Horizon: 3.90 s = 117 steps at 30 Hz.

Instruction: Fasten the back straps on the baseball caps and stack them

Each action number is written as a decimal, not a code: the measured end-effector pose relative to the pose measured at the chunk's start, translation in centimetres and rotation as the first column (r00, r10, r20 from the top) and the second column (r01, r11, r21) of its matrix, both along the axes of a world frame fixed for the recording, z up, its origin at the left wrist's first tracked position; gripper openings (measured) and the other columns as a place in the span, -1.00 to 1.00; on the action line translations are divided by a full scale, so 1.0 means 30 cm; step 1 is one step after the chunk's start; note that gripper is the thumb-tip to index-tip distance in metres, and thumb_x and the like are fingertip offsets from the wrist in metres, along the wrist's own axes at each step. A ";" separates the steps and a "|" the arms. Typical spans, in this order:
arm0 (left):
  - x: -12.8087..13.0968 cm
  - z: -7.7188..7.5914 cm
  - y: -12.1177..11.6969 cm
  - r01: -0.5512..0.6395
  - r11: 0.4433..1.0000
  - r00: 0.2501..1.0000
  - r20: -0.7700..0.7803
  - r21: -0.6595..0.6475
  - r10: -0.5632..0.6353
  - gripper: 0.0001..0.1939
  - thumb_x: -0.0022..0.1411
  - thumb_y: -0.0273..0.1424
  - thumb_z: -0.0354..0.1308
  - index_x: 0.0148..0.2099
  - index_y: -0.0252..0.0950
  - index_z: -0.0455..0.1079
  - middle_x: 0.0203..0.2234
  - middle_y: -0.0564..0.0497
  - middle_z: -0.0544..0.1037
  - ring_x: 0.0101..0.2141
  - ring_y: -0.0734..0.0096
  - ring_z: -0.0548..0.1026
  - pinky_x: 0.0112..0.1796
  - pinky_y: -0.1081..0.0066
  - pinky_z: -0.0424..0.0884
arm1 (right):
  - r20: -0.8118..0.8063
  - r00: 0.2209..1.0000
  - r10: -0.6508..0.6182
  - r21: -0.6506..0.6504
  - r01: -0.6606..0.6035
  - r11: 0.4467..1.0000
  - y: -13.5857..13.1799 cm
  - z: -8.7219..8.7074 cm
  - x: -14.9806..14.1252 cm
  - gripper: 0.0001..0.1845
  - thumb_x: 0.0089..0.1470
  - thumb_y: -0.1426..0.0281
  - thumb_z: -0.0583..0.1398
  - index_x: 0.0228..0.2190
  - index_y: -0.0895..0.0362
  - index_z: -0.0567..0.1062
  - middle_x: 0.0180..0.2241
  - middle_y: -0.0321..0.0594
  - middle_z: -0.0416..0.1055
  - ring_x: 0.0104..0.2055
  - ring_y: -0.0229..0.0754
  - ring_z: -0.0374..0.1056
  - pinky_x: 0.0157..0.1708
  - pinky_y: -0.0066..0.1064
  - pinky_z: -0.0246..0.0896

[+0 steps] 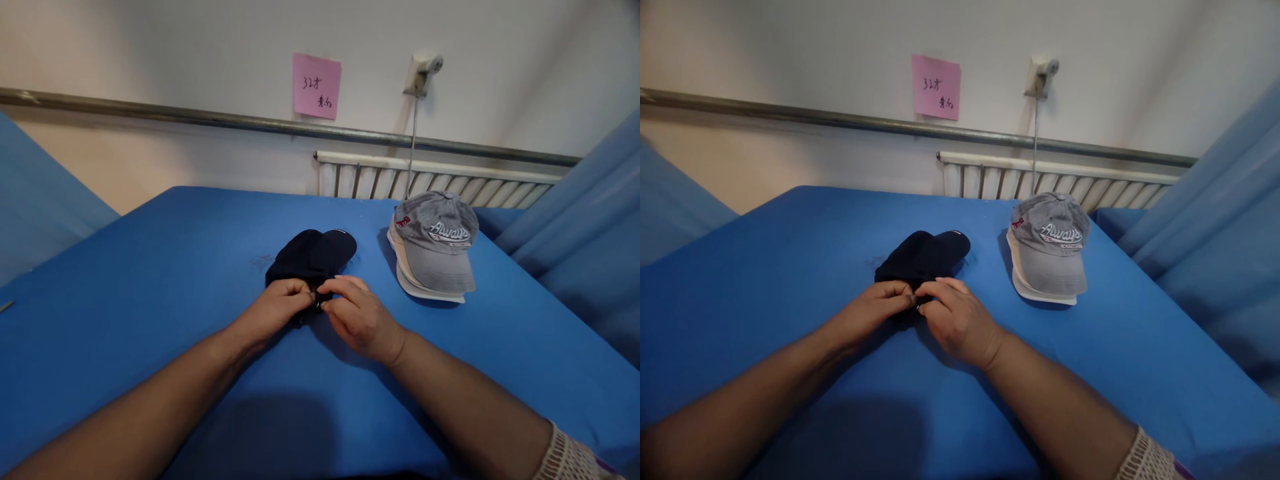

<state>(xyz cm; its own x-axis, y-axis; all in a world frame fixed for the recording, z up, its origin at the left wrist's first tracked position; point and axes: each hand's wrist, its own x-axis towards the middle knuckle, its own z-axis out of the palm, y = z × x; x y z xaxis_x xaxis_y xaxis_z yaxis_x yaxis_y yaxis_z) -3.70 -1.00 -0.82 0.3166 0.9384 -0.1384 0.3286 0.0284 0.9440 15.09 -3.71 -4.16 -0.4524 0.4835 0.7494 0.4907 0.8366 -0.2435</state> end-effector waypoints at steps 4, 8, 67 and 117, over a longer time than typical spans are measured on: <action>0.004 -0.006 0.002 -0.002 0.999 1.000 0.007 0.051 0.001 -0.71 0.10 -0.17 0.18 -0.48 -0.30 0.33 -0.60 0.11 0.32 -0.54 0.49 0.25 -0.48 0.43 0.17 | -0.035 0.999 -0.014 -0.001 0.014 1.000 0.000 0.008 0.004 -0.78 0.19 0.59 0.06 -0.26 0.07 0.42 -0.06 -0.10 0.43 -0.01 -0.13 0.38 0.06 -0.08 0.34; 0.008 -0.008 0.001 0.012 0.997 0.999 0.032 0.080 -0.014 -0.73 0.11 -0.18 0.20 -0.39 -0.30 0.34 -0.53 0.09 0.36 -0.49 0.49 0.28 -0.43 0.42 0.23 | -0.081 0.997 -0.007 -0.027 0.004 1.000 0.002 0.001 0.008 -0.82 0.21 0.57 0.08 -0.22 0.08 0.40 -0.04 -0.07 0.41 0.03 -0.12 0.36 0.02 -0.11 0.36; 0.024 -0.024 -0.013 0.144 0.989 0.977 0.155 0.042 -0.149 -0.76 0.10 -0.44 0.18 -0.16 -0.27 0.27 -0.52 0.14 0.43 -0.50 0.48 0.43 -0.42 0.41 0.35 | -0.265 0.914 -0.306 -0.456 0.161 0.876 0.056 -0.034 0.012 -0.84 0.08 0.43 0.25 -0.47 0.08 0.36 -0.37 -0.27 0.39 -0.31 -0.21 0.35 -0.28 -0.37 0.28; 0.026 -0.020 -0.033 0.112 0.984 0.993 0.031 0.137 -0.117 -0.77 0.30 -0.28 0.04 -0.04 -0.26 0.27 -0.52 0.13 0.38 -0.51 0.44 0.40 -0.45 0.40 0.32 | -0.342 0.895 -0.286 -0.628 0.008 0.778 0.057 -0.051 -0.003 -0.97 0.12 0.39 0.20 -0.36 0.08 0.45 -0.47 -0.37 0.40 -0.50 -0.32 0.29 -0.49 -0.48 0.20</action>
